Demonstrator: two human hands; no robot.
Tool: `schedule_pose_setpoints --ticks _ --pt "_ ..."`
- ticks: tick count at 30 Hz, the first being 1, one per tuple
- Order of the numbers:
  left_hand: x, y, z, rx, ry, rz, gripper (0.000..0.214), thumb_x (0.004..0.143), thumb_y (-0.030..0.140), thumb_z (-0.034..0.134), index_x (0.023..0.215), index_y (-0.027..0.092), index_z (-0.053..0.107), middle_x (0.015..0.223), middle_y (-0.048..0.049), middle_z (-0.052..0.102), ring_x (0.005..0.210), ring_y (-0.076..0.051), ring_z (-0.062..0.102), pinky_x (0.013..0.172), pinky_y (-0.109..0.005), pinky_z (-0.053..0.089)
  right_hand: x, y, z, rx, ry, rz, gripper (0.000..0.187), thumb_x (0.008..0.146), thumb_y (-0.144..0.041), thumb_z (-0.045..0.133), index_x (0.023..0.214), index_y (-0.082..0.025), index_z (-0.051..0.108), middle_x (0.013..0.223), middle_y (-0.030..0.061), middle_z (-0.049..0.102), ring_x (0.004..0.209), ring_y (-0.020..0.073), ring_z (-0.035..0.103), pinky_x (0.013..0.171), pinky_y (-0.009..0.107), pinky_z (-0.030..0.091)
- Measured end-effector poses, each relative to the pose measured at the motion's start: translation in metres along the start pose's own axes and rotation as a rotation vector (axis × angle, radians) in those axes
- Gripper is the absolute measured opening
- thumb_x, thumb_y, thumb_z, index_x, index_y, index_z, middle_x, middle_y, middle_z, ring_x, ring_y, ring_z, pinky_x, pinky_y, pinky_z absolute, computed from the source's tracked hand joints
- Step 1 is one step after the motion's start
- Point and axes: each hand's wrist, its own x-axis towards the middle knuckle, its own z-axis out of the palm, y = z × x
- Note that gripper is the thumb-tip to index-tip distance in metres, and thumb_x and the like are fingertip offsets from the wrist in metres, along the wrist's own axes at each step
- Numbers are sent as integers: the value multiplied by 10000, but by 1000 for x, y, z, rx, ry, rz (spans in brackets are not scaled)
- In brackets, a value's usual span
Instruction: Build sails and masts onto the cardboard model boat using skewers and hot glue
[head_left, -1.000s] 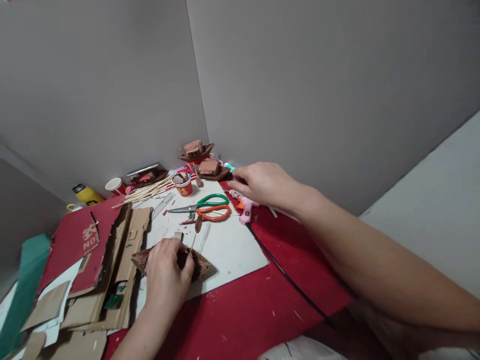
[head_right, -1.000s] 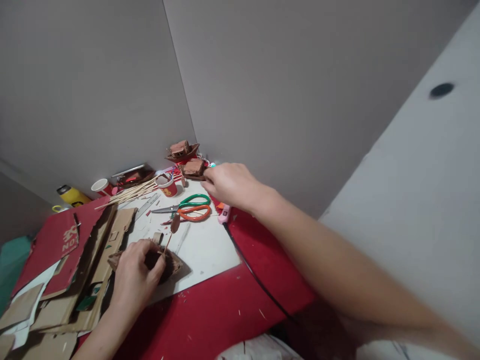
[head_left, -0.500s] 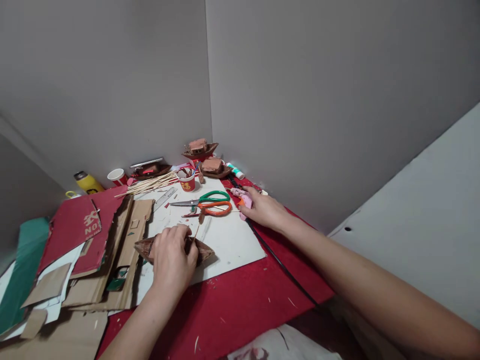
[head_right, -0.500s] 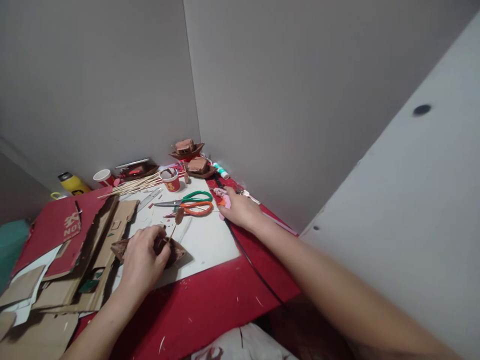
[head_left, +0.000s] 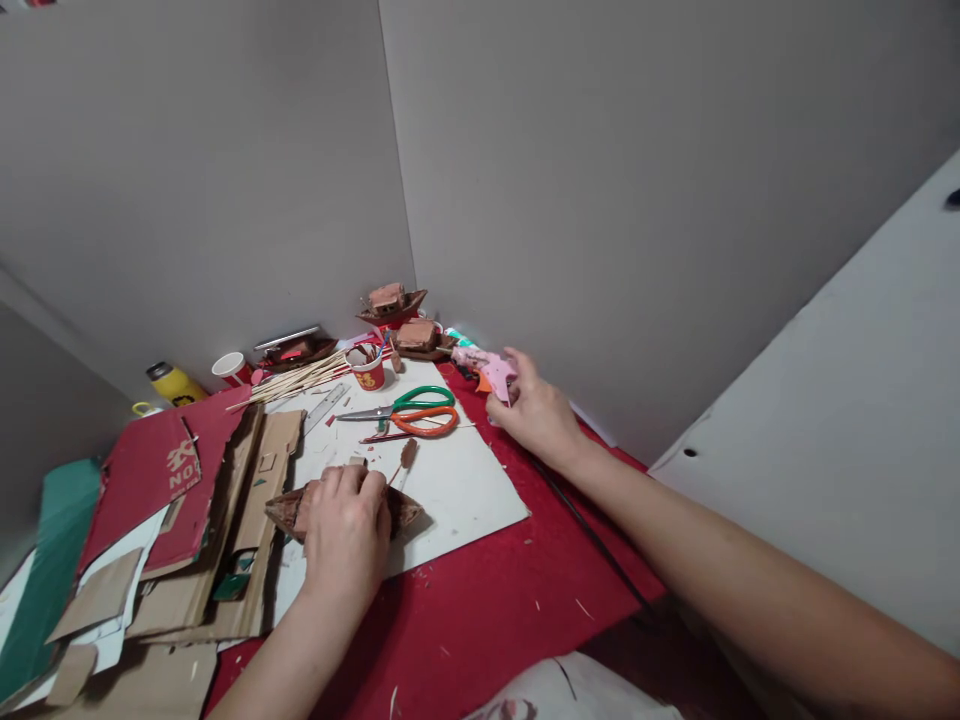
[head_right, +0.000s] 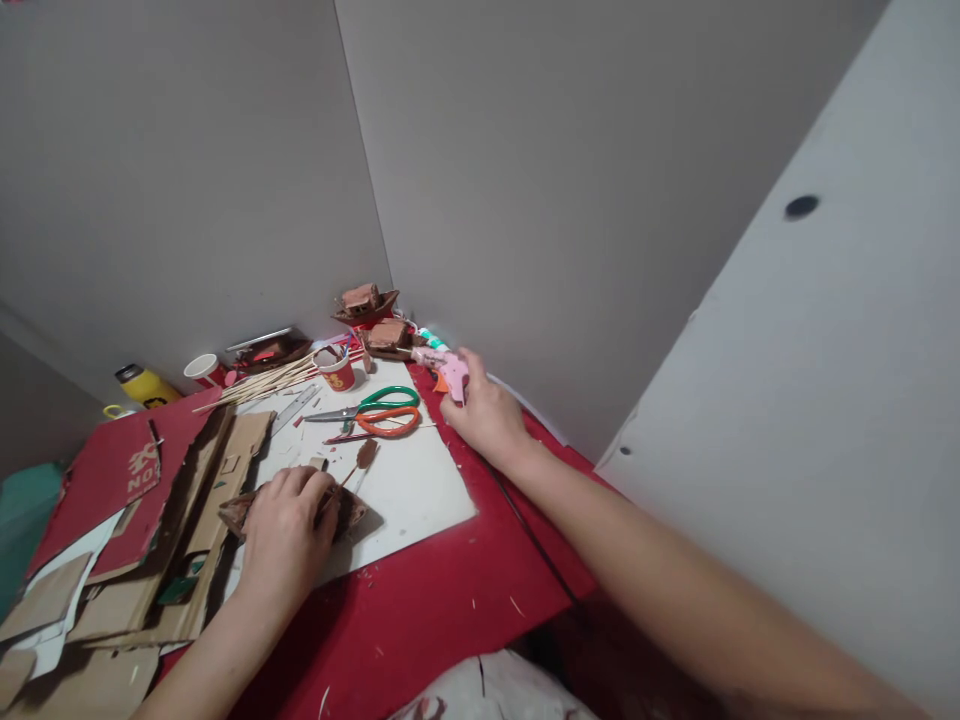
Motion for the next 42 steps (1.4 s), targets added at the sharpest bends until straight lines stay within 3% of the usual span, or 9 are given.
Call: schedule_pose_setpoints --ticks 4,9,13,16,19,22,30,36,42 --pt "-5 0 0 64 52 29 124 825 142 559 934 193 589 996 -102 635 919 -274 564 810 -406 436 -8 -10 -7 328 59 -35 562 824 -440 541 1278 -209 304 916 40 646 706 181 658 673 308 519" --pt "-11 -2 1 128 147 75 69 852 176 562 911 201 585 1041 -113 646 897 -270 586 802 -409 452 -16 -22 -12 992 -95 119 493 645 -459 748 971 -221 466 784 -24 607 678 146 620 650 275 510" --pt "-14 -3 0 173 187 142 62 876 183 548 873 200 608 1072 -116 659 954 -281 598 841 -421 453 -25 -30 -22 1102 -338 158 330 692 -392 743 888 -197 564 772 -3 643 687 157 633 645 278 504" --pt "-16 -5 -1 205 194 206 88 874 176 557 906 201 636 1077 -107 677 990 -293 596 879 -437 445 -33 -38 -33 1194 -295 92 372 695 -304 755 999 -233 553 888 -4 655 746 153 626 657 269 495" --pt "-16 -8 -2 206 197 285 134 870 148 559 947 200 655 1075 -98 692 987 -288 606 898 -444 440 -37 -42 -39 1257 -452 103 328 671 -349 748 882 -210 537 695 -32 569 550 112 503 495 231 410" --pt "-17 -11 -4 189 228 375 187 866 108 537 992 182 653 1074 -108 703 980 -283 620 919 -456 435 -38 -41 -36 1214 -687 178 346 644 -432 742 696 -189 501 544 -60 439 457 78 366 422 214 310" --pt "-16 -29 -13 57 401 402 293 852 59 553 1130 153 555 885 -100 724 833 -230 667 874 -407 484 -42 -39 -35 1082 -731 76 315 678 -416 735 844 -162 653 732 14 625 603 132 568 556 241 478" --pt "-16 -31 -20 -219 470 84 117 869 130 596 957 206 577 773 -19 668 687 -145 640 678 -256 497 -54 -37 -33 820 -844 63 336 688 -422 715 896 -164 667 642 -18 590 463 94 458 445 216 401" --pt "-20 -21 -15 -370 518 -192 68 864 233 622 925 218 650 831 -3 701 716 -135 680 660 -217 522 -60 -36 -26 695 -1017 13 301 774 -394 625 986 -186 677 873 27 680 784 190 633 713 278 514"
